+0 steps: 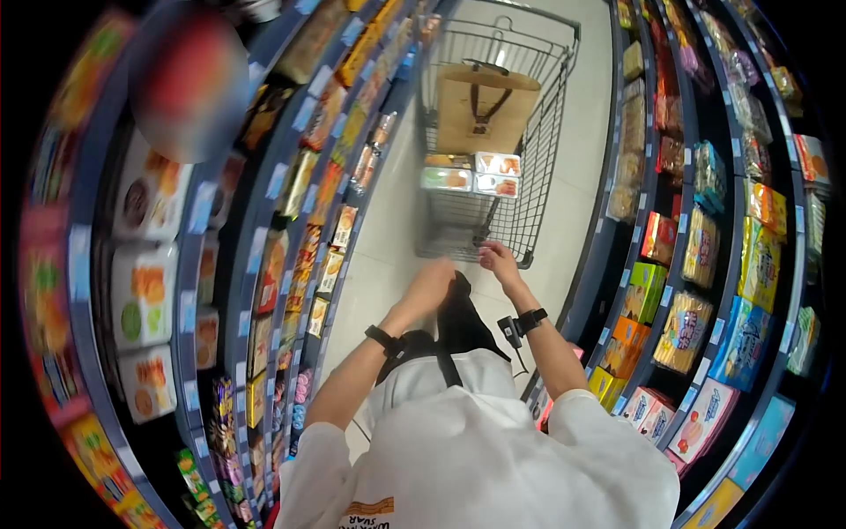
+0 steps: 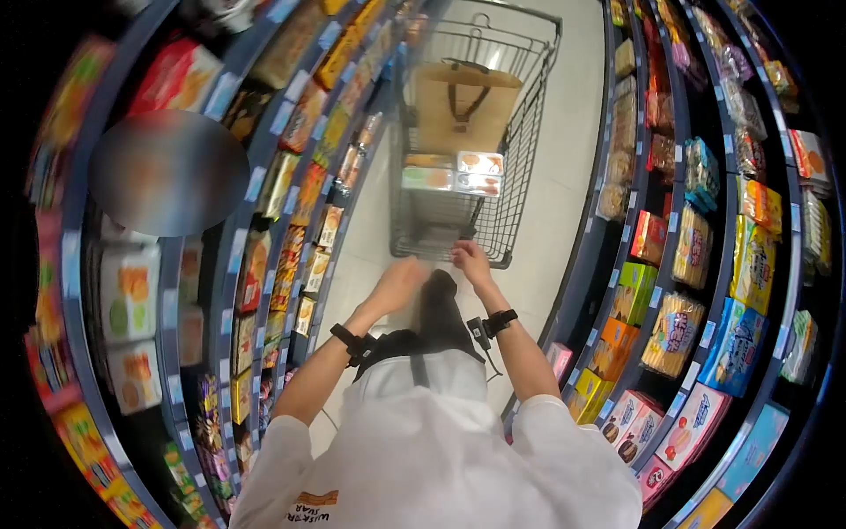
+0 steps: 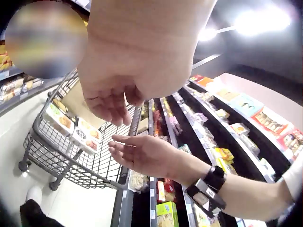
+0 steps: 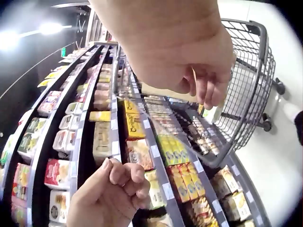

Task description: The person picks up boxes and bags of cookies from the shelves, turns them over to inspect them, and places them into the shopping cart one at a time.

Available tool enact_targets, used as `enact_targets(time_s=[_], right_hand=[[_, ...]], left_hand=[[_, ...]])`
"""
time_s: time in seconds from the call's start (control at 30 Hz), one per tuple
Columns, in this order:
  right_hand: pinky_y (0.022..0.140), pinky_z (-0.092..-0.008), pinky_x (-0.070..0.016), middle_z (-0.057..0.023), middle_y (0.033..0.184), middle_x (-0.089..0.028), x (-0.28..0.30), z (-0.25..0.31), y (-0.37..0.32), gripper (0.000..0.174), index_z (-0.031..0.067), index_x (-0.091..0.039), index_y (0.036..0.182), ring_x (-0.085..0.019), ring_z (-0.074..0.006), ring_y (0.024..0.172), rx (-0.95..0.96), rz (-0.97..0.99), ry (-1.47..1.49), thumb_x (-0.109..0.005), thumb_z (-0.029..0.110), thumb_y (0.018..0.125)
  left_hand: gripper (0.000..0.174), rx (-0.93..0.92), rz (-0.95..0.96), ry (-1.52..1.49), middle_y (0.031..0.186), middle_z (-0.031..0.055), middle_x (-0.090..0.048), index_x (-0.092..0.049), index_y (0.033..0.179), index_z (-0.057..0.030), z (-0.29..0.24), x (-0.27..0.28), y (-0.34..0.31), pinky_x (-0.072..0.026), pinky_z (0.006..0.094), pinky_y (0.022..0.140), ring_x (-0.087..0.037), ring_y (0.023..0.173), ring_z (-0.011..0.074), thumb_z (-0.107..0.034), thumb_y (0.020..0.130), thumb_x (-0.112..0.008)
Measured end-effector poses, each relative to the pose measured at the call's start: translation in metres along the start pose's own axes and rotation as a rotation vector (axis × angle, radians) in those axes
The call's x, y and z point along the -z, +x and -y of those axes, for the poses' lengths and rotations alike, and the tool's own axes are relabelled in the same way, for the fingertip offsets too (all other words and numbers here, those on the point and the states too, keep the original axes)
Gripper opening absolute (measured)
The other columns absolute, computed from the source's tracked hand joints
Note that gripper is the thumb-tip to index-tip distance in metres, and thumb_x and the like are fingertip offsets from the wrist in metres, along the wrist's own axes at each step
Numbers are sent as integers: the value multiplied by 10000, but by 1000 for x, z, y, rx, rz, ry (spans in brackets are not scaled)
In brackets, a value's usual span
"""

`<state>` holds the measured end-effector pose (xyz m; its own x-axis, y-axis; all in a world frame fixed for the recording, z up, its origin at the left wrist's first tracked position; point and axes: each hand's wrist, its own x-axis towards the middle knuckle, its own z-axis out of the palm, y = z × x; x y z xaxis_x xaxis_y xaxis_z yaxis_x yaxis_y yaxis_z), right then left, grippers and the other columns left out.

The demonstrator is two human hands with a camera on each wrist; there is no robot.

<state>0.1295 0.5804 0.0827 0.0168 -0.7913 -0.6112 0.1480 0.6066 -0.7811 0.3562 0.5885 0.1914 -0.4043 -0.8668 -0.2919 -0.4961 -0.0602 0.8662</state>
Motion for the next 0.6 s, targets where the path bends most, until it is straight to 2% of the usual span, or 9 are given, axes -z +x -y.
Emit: enact_targets(time_s=[0.03,0.13,0.17,0.27,0.3,0.4,0.43,0.5,0.6], right_hand=[[738,-262,-508,-74,966,-620,15,1,14,276,-8,-531,1186,-594,-128,796,-30,-25,12,-508,99,932],[691,-267,-519,-65,954,-629,57,-12,64,274,1,-571,1141,-607,-141,758,-37,-111,-76,-522,131,905],[654,-269,-509,-87,924,-648,70,-19,82,267,15,-589,1124,-632,-151,766,-39,-157,-76,-539,163,907],[643,-276,-504,-114,905,-663,90,-14,123,259,23,-602,1108,-657,-156,787,-62,-261,-250,-546,186,914],[692,-322,-512,-164,922,-669,97,-19,139,268,27,-613,1100,-672,-221,857,-101,-276,-257,-534,204,915],[764,-367,-507,-194,934,-666,114,-45,187,290,27,-616,1103,-659,-300,898,-45,-357,-460,-520,214,903],[823,-390,-492,-224,944,-658,116,-54,203,311,19,-613,1110,-639,-354,920,-110,-400,-427,-515,203,879],[818,-389,-495,-216,955,-663,128,-75,233,316,13,-613,1109,-643,-345,909,-188,-407,-454,-519,194,867],[810,-391,-502,-215,1048,-650,130,-74,269,388,19,-571,1182,-649,-334,915,-376,-433,-277,-532,200,841]], left_hand=[[234,-25,-40,31,946,236,-615,-556,917,17,11,-11,25,-456,454,724,-590,839,394,-198,939,-465],[184,58,-149,-65,870,170,-632,-511,1015,-3,42,-49,97,-480,374,772,-629,866,288,-160,941,-452],[154,189,-174,-65,862,131,-636,-499,994,-26,48,-63,119,-488,356,784,-630,854,278,-159,963,-428],[221,329,-96,-164,891,252,-585,-511,985,-12,61,-78,173,-439,511,763,-564,872,444,-196,966,-390],[223,298,-61,-48,884,254,-586,-520,1006,-14,71,-84,188,-440,517,762,-562,869,450,-188,965,-387],[262,245,-140,150,803,249,-566,-497,906,14,97,-117,220,-430,489,704,-547,775,442,-220,979,-402],[272,236,-127,143,815,258,-567,-499,914,19,98,-121,230,-426,499,710,-536,787,461,-228,979,-405],[293,221,-98,130,839,276,-569,-503,932,29,102,-129,243,-419,517,724,-514,811,497,-245,977,-411],[305,457,-130,69,857,266,-592,-529,924,40,123,-148,265,-430,491,714,-545,821,466,-251,961,-446]])
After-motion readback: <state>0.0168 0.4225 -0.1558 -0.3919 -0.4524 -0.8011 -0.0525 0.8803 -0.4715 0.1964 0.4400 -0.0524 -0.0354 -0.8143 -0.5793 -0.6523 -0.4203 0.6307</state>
